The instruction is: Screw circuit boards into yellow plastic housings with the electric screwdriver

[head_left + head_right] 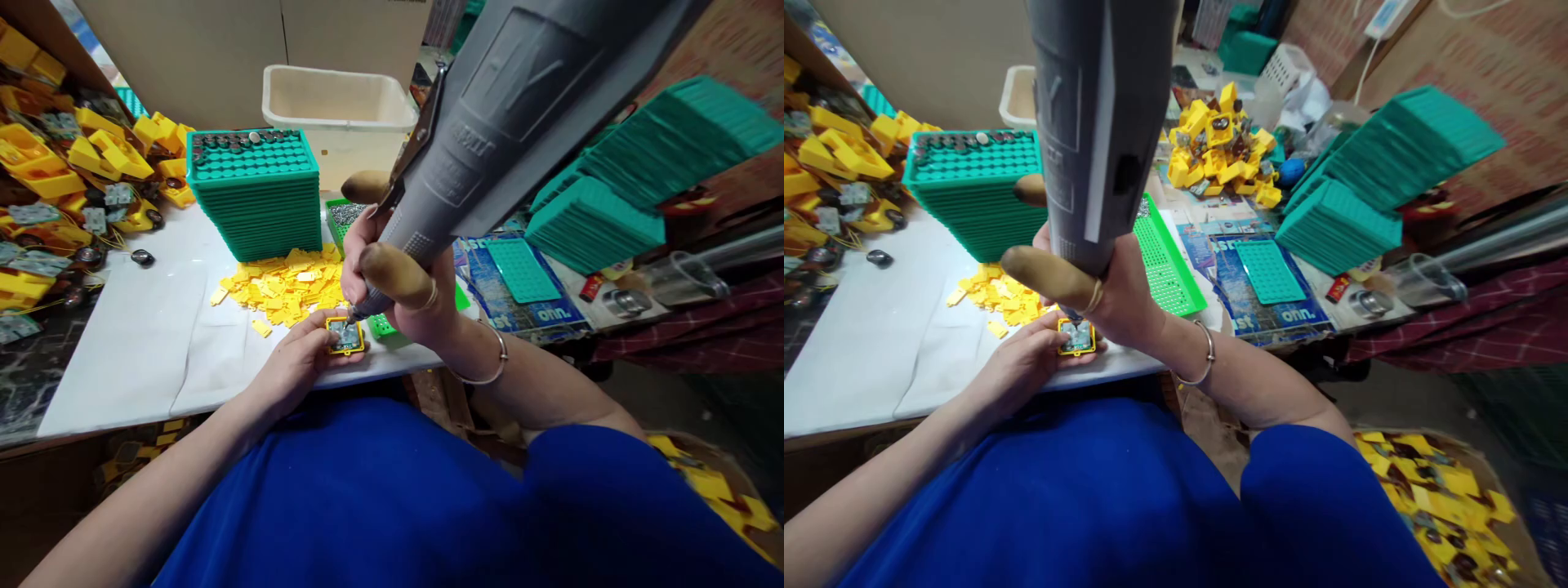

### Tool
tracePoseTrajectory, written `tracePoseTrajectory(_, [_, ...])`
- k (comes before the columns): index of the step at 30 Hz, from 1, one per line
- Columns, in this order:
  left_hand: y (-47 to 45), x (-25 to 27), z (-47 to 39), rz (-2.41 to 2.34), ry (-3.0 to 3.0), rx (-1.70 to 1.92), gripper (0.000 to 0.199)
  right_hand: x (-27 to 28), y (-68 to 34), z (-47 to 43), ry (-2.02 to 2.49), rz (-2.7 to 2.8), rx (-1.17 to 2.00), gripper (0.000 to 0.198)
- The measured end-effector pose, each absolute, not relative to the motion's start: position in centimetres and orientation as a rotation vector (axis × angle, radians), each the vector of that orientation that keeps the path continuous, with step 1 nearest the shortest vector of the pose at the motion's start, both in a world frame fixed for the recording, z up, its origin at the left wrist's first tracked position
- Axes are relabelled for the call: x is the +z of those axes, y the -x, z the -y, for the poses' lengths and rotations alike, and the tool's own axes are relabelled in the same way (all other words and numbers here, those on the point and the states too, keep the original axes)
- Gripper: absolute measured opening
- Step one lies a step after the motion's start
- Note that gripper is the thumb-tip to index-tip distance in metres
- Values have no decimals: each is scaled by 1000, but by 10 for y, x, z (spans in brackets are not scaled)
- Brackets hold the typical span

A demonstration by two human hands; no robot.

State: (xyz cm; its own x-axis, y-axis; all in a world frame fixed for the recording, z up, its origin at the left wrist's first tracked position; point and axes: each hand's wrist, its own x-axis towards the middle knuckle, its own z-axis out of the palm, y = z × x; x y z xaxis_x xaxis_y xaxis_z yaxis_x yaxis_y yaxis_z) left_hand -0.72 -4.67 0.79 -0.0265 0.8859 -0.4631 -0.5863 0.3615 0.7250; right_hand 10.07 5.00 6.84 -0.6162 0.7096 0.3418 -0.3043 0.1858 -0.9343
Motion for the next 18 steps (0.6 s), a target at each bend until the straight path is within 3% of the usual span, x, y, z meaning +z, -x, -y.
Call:
tracePoseTrajectory(6, [7, 7, 47, -1045, -370, 1226, 33, 70, -98, -48, 336, 1545, 1583, 39])
tracePoseTrajectory(12, [5, 4, 48, -1083, -373, 1241, 28, 69, -99, -47, 357, 1630, 1496, 20])
tracePoseTrajectory(18, [4, 5, 48, -1088, -394, 1250, 32, 63, -95, -48, 427, 1567, 1562, 34])
